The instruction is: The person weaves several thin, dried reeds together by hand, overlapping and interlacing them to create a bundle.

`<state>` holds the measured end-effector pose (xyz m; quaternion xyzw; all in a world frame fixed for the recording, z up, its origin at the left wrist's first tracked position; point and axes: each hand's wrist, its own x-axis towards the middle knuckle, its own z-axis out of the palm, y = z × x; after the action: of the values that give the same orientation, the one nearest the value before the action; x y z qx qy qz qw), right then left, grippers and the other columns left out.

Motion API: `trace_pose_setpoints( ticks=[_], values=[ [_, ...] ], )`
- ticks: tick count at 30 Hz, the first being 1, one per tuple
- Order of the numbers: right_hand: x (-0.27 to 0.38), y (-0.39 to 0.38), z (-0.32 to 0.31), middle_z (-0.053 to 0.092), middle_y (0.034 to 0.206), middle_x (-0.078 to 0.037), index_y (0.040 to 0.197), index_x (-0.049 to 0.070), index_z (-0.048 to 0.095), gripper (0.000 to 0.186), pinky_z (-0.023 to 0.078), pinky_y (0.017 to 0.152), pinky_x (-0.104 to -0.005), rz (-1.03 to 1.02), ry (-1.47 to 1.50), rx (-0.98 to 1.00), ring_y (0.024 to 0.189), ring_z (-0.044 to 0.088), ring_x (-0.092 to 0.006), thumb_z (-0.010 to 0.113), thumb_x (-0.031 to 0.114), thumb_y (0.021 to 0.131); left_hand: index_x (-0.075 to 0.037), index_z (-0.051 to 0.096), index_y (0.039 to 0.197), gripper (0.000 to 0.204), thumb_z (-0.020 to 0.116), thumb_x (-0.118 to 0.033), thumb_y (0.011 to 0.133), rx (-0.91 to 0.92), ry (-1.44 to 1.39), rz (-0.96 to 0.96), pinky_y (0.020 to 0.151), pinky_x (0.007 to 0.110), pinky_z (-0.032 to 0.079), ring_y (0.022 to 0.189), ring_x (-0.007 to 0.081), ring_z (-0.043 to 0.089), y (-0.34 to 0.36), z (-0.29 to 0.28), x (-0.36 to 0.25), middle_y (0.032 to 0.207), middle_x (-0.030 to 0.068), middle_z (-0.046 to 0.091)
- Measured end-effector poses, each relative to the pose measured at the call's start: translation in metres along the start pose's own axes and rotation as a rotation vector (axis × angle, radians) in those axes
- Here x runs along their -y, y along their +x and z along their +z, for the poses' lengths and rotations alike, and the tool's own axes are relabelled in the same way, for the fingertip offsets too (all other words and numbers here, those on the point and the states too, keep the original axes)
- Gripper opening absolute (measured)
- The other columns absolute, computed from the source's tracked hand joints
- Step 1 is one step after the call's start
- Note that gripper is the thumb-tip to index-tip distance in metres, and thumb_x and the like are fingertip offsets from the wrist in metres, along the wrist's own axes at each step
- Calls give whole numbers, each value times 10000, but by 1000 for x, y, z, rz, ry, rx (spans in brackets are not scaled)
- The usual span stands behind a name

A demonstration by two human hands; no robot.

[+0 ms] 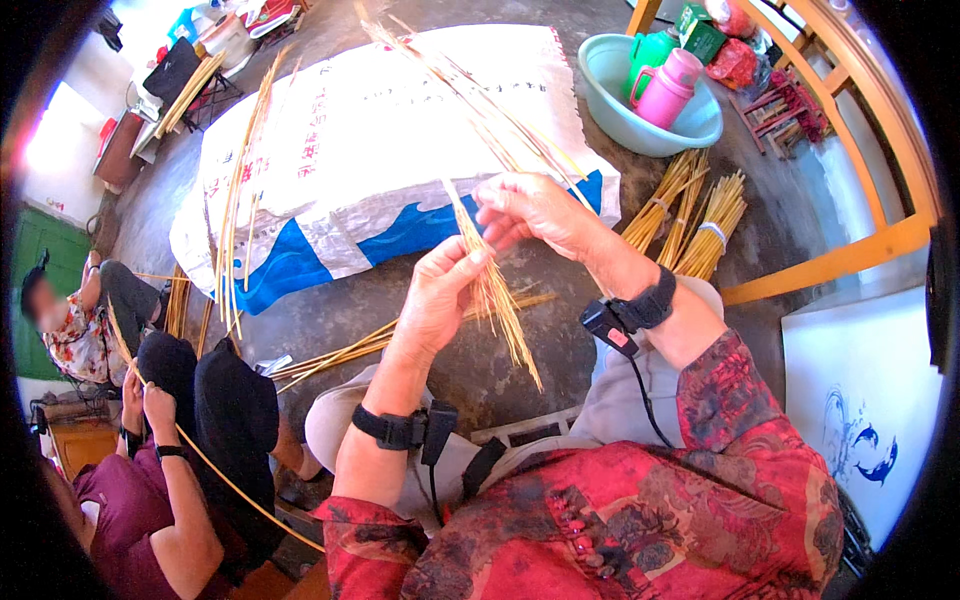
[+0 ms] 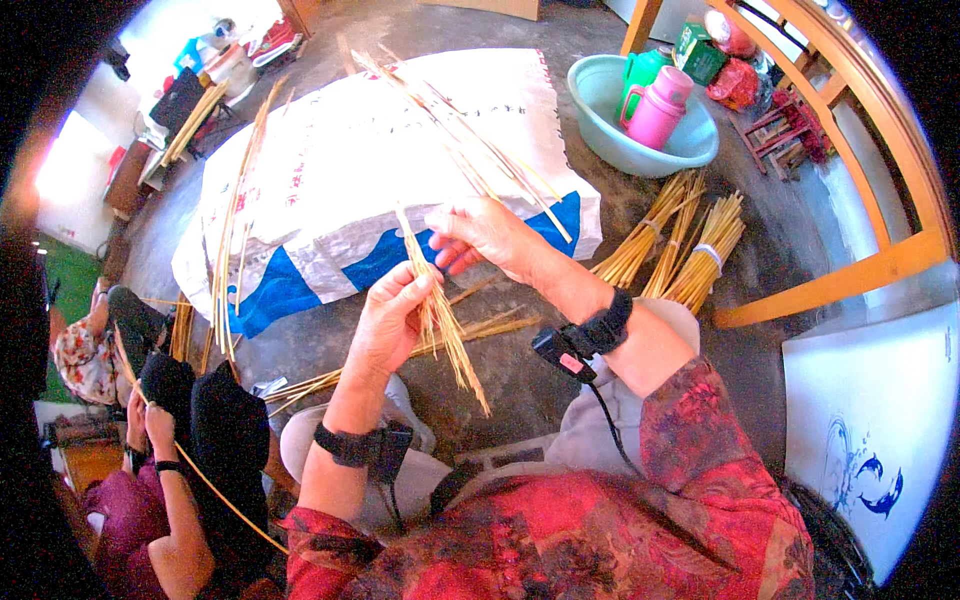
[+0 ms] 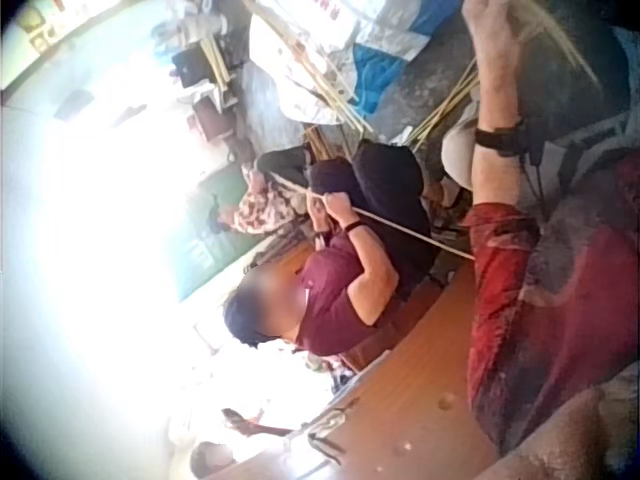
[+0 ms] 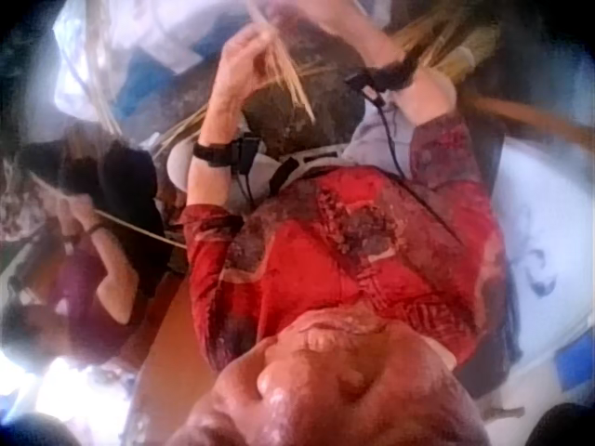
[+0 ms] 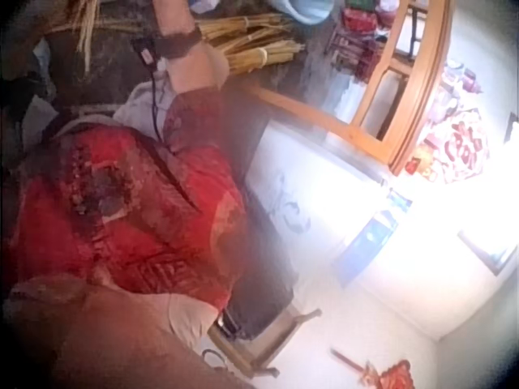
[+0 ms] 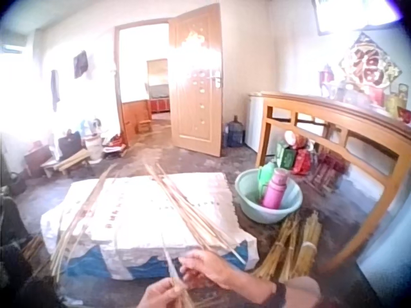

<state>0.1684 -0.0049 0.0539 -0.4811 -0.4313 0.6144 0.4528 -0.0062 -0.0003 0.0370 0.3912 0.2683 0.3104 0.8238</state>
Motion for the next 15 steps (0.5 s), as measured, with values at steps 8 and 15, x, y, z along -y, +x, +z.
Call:
trace_pose_setpoints(
  ticks=[8, 15],
  values=[
    [-13, -31, 18, 577, 701, -46, 840, 15, 564, 253, 487, 517, -242, 71, -276, 141, 584, 577, -111, 571, 265, 806, -45, 529, 799, 79, 537, -118, 829, -90, 130, 103, 460, 206, 415, 479, 61, 443, 9, -12, -12, 597, -1, 498],
    [-14, -30, 11, 567, 665, -31, 812, 29, 575, 198, 476, 488, -221, 98, -177, 144, 527, 556, -93, 520, 218, 836, -35, 550, 825, 93, 556, -128, 824, -39, 147, 51, 458, 186, 421, 495, 48, 458, 17, -18, -5, 634, -3, 521]
  ],
)
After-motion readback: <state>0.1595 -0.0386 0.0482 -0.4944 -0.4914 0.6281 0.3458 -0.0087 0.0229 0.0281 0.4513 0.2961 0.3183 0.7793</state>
